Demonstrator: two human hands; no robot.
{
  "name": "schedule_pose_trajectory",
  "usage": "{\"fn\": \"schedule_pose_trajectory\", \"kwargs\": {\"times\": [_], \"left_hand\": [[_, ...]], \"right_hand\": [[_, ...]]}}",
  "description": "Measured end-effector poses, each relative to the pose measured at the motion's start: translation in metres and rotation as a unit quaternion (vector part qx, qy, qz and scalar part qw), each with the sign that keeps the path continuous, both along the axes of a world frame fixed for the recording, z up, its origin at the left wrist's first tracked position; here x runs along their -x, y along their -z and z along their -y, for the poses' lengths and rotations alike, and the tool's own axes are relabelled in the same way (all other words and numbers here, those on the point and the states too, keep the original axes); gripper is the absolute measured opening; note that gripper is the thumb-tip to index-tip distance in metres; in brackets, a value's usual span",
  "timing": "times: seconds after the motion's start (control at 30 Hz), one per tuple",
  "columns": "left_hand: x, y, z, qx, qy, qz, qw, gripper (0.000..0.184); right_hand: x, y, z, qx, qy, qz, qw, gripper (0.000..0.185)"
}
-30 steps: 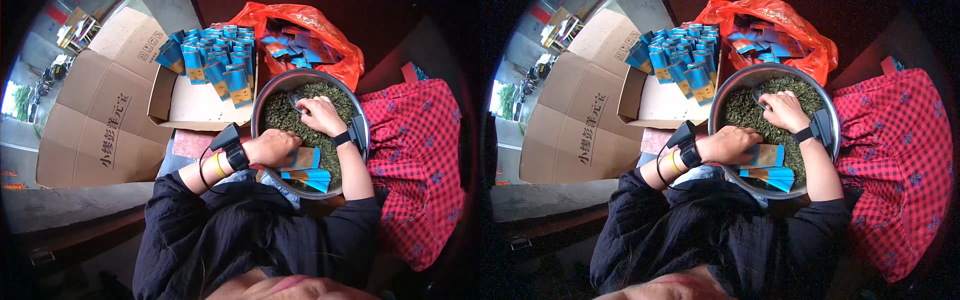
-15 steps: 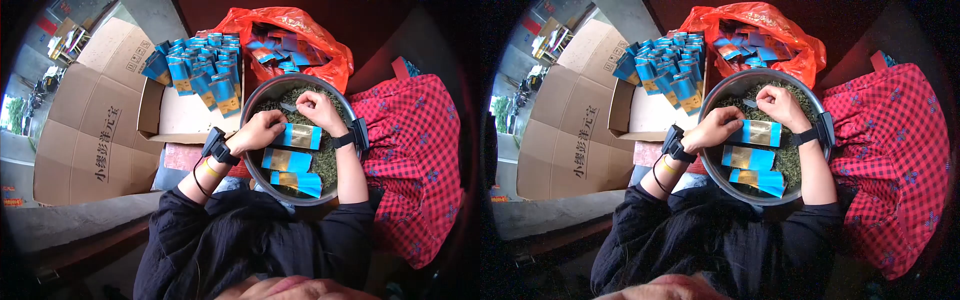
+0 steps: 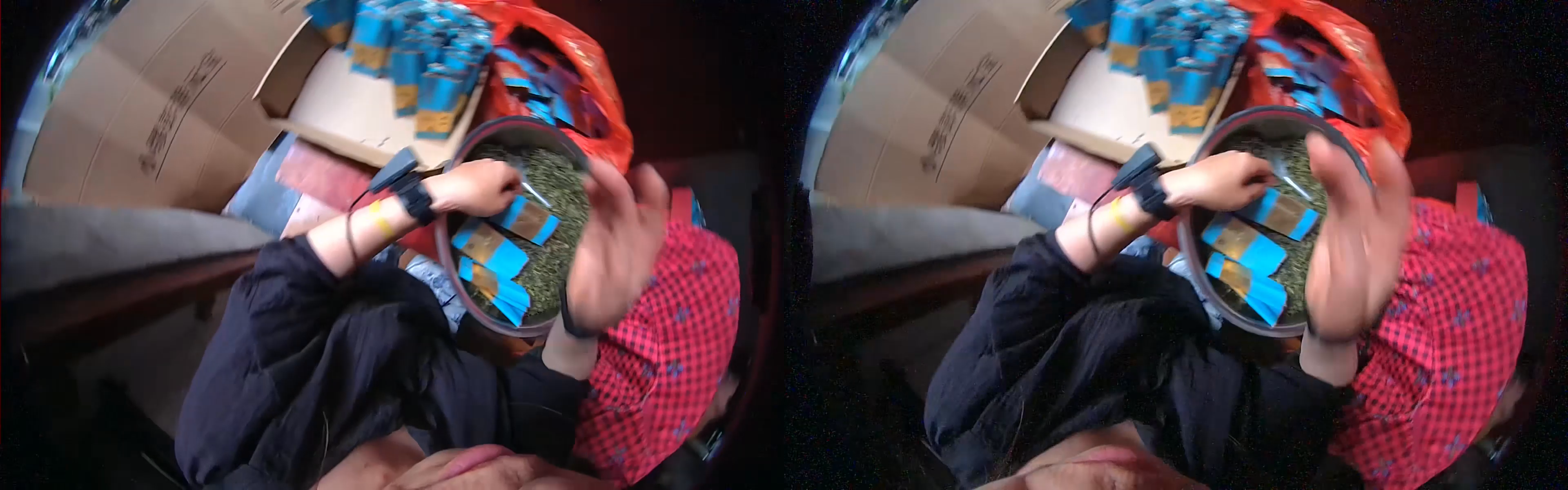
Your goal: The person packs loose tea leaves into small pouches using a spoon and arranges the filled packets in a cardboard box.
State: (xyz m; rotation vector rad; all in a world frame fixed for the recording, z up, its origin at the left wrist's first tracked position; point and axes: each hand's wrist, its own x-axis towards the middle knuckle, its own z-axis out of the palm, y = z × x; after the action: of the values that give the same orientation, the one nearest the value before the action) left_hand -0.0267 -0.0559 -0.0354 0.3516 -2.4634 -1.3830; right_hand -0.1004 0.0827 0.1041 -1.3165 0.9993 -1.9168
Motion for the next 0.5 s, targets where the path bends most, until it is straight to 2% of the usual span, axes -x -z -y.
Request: {"fn": "schedule_pose_trajectory", "kwargs": {"times": [0.03,0.07,0.1,0.17,0.2,0.23,0.3,0.33,0.4,0.5], "left_hand": [[-0.001,-0.004,-0.002,0.006,-0.004,0.03,1.0,0.023],[-0.002,-0.006,-0.003,0.004,0.001,0.049,0.999,0.023],[-0.004,-0.01,-0.004,0.005,0.004,0.057,0.998,0.023],[-0.006,-0.014,-0.003,0.008,0.009,0.057,0.998,0.022],[-0.007,-0.015,-0.003,0.009,0.008,0.054,0.998,0.023],[-0.007,-0.017,-0.003,0.02,0.006,0.066,0.998,0.025],[-0.007,-0.011,-0.003,0.018,0.014,0.048,0.999,0.026],[-0.005,-0.008,-0.002,0.011,0.016,0.041,0.999,0.025],[-0.005,-0.007,-0.004,0.011,0.013,0.028,0.999,0.025],[-0.006,-0.01,-0.006,0.027,0.001,0.025,0.999,0.023]], "right_hand": [[-0.014,-0.001,0.008,-0.009,-0.022,0.005,1.0,0.046],[-0.04,-0.007,-0.015,-0.019,0.025,-0.002,1.0,0.039],[-0.089,-0.009,0.004,-0.027,0.073,-0.012,0.997,0.033],[-0.128,-0.027,-0.042,-0.033,0.174,-0.043,0.983,0.022],[-0.154,-0.03,-0.036,-0.031,0.223,-0.057,0.973,0.019],[-0.164,-0.04,-0.066,-0.026,0.268,-0.068,0.961,0.02],[-0.199,-0.044,-0.04,-0.017,0.348,-0.082,0.934,0.028],[-0.208,-0.045,-0.031,-0.016,0.332,-0.085,0.939,0.028],[-0.205,-0.052,-0.04,-0.064,0.286,0.023,0.956,0.028],[-0.215,-0.054,-0.031,-0.143,0.216,0.179,0.949,0.029]]}}
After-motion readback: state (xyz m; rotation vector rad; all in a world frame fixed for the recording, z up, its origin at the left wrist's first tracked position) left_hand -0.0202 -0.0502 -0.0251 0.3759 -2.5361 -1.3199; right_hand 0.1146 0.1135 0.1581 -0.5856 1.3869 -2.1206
